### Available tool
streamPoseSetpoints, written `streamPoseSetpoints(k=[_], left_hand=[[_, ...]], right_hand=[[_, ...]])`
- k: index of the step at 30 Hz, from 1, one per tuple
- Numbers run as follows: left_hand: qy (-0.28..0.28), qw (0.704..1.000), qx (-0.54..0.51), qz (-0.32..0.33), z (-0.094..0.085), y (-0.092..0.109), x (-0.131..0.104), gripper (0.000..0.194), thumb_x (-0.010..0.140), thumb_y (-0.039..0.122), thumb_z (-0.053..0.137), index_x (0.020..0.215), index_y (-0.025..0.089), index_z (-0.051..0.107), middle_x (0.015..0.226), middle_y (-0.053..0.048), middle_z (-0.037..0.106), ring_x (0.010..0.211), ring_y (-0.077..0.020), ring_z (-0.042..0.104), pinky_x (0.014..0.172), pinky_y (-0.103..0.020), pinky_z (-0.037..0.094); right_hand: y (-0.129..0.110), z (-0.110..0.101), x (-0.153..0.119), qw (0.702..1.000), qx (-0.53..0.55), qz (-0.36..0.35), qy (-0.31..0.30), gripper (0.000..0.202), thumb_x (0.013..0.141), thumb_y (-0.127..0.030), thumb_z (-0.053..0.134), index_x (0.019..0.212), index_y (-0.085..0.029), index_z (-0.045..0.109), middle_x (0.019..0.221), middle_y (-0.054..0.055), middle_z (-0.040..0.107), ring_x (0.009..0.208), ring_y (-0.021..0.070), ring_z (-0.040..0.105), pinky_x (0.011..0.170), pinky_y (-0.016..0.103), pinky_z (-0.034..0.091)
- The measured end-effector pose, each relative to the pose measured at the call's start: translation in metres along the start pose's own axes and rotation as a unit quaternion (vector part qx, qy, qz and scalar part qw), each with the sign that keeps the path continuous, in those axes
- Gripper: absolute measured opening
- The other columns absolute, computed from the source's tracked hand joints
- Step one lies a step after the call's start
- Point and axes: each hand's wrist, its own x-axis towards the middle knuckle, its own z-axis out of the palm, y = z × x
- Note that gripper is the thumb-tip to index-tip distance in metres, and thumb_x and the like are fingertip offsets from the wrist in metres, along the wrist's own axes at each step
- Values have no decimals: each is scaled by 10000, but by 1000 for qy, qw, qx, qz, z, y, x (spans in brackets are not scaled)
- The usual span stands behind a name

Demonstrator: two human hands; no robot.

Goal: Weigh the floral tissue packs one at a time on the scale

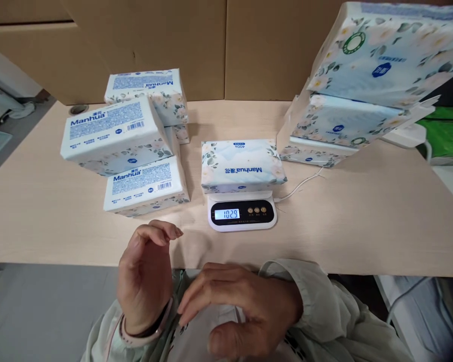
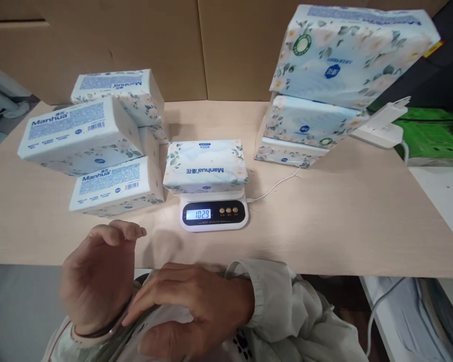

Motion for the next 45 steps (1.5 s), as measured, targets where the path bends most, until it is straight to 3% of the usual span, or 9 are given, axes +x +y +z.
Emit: streamPoseSetpoints(k=[13,17,19,22,28,33,36,41,45], left_hand=[[-46,997,-17,57,32,7,17,331,1025,354,551,813,203,755,833,-70,647,886,-209,628,896,-302,548],[-55,996,-20,70,40,6,19,246,1008,361,591,931,228,783,1069,-71,735,1124,-230,669,1044,-342,554],[-66,995,-12,71,45,4,22,202,999,366,640,1067,252,792,1311,-50,734,1361,-250,619,1207,-383,490],[-103,993,29,52,51,-4,30,318,987,330,711,1303,320,745,1576,4,609,1584,-266,455,1358,-434,347],[-193,976,102,5,55,-11,41,506,1012,376,715,1506,363,608,1707,-11,470,1658,-320,340,1390,-547,300],[-172,970,150,82,31,23,8,606,1026,307,685,1603,386,520,1796,32,301,1713,-337,159,1418,-569,219],[-87,975,165,123,6,41,-9,626,985,333,740,1582,383,558,1788,31,319,1707,-365,167,1421,-589,215],[21,969,198,146,-34,39,3,615,934,324,824,1516,373,631,1724,0,445,1683,-366,257,1421,-579,214],[25,958,232,167,-62,29,24,775,908,347,861,1597,430,516,1764,9,366,1701,-343,207,1426,-565,178]], right_hand=[[-44,-45,0,995,2,79,63,427,1029,-452,639,1256,-96,701,1171,152,787,1079,178,747,961,302,616],[-66,-69,1,989,-46,97,99,398,1001,-424,674,1297,-161,711,1192,122,785,1043,204,757,907,317,644],[-71,-85,1,955,-143,156,209,316,1034,-369,615,1303,-245,727,1226,85,781,1138,229,739,983,370,632],[-61,-113,3,846,-319,272,331,381,1064,-428,558,1414,-337,678,1456,56,706,1386,292,629,1227,554,483],[-31,-138,17,832,-319,419,176,702,1046,-652,461,1661,-317,404,1749,72,430,1652,365,345,1333,684,312],[-57,-108,38,867,-365,326,95,641,1077,-483,497,1680,-314,361,1703,87,487,1611,333,419,1316,604,382],[-63,-86,67,886,-373,275,17,657,1074,-462,505,1686,-282,350,1729,113,453,1624,348,395,1310,623,373],[-28,-59,112,883,-347,286,-135,711,1092,-494,424,1699,-150,288,1774,229,326,1669,411,276,1249,697,399],[9,-55,123,874,-442,164,-120,645,1054,-372,516,1645,-158,372,1794,228,273,1595,425,384,1229,709,430]])
